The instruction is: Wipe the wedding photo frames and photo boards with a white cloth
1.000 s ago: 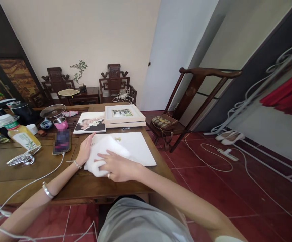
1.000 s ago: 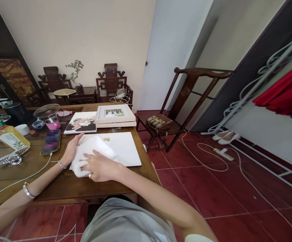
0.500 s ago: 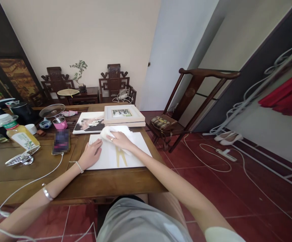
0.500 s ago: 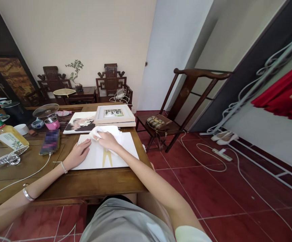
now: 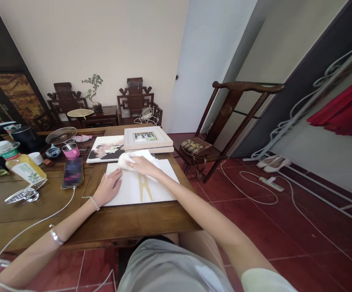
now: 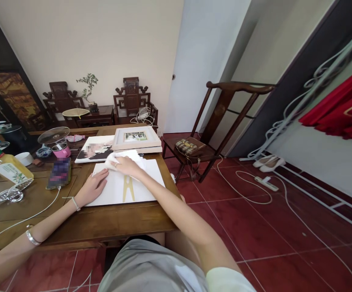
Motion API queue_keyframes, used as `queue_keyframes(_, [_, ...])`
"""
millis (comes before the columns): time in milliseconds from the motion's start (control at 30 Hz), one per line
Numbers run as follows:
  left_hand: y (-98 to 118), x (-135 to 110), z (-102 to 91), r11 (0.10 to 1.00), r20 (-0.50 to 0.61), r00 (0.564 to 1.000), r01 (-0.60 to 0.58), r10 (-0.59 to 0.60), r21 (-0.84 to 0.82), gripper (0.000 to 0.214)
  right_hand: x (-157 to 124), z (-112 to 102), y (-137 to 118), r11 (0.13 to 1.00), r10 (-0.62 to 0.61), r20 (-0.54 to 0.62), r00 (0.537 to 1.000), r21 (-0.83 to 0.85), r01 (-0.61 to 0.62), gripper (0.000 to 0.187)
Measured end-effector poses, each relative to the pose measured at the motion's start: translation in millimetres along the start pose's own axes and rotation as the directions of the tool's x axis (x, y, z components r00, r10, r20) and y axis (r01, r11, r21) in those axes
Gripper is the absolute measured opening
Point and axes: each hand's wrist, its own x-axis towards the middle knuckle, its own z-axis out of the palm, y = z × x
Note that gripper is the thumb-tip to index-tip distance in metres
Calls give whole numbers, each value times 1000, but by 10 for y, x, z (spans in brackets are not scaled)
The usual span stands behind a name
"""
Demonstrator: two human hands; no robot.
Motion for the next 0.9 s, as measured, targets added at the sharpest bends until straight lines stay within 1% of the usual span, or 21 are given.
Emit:
queue_keyframes(33, [-11,-1,10,1000,7,1000,6,-6,-1,43,-97,-55,114,1000,15,-18,1000,4,-15,45])
queue_keyframes(167, [-29,-4,19,1000,18,1000,16,-16,-4,44,-482,-229,551,992,122,-111,986,21,-121,45])
queue_keyframes(233, [-23,-3,13,1000,17,1000,19,-19,-8,44,-649,-283,695,987,160,-151,975,22,-158,44])
queue_keyframes(300, [-14,-1,7,999,16,1000,26,-25,-21,45,-793,-316,756,986,166,-166,972,6,-167,40])
queue_keyframes(400, [-5,6,-1,997,13,999,43,-42,-60,47,-1004,-340,700,989,132,-118,984,-56,-140,34])
queue_keyframes(500, [-8,10,-1,996,17,999,45,-44,-78,47,-1269,-357,538,990,81,2,997,-112,-80,33])
queue_keyframes(633, [-26,12,13,998,21,999,35,-33,-60,47,-1618,-392,351,997,30,154,988,-80,-18,40])
queue_keyframes(700, [-31,13,18,998,23,999,36,-35,-52,46,-1685,-393,328,999,19,181,983,-51,-10,43])
queue_keyframes(767, [-31,14,19,998,23,999,36,-35,-53,45,-1638,-368,359,999,13,166,986,-47,-5,45])
queue_keyframes(833, [-28,13,16,998,19,999,35,-34,-61,45,-1487,-315,429,998,2,122,993,-67,6,43])
queue_keyframes(900, [-26,12,12,997,17,999,30,-29,-67,45,-1274,-247,511,994,-38,68,997,-103,45,36])
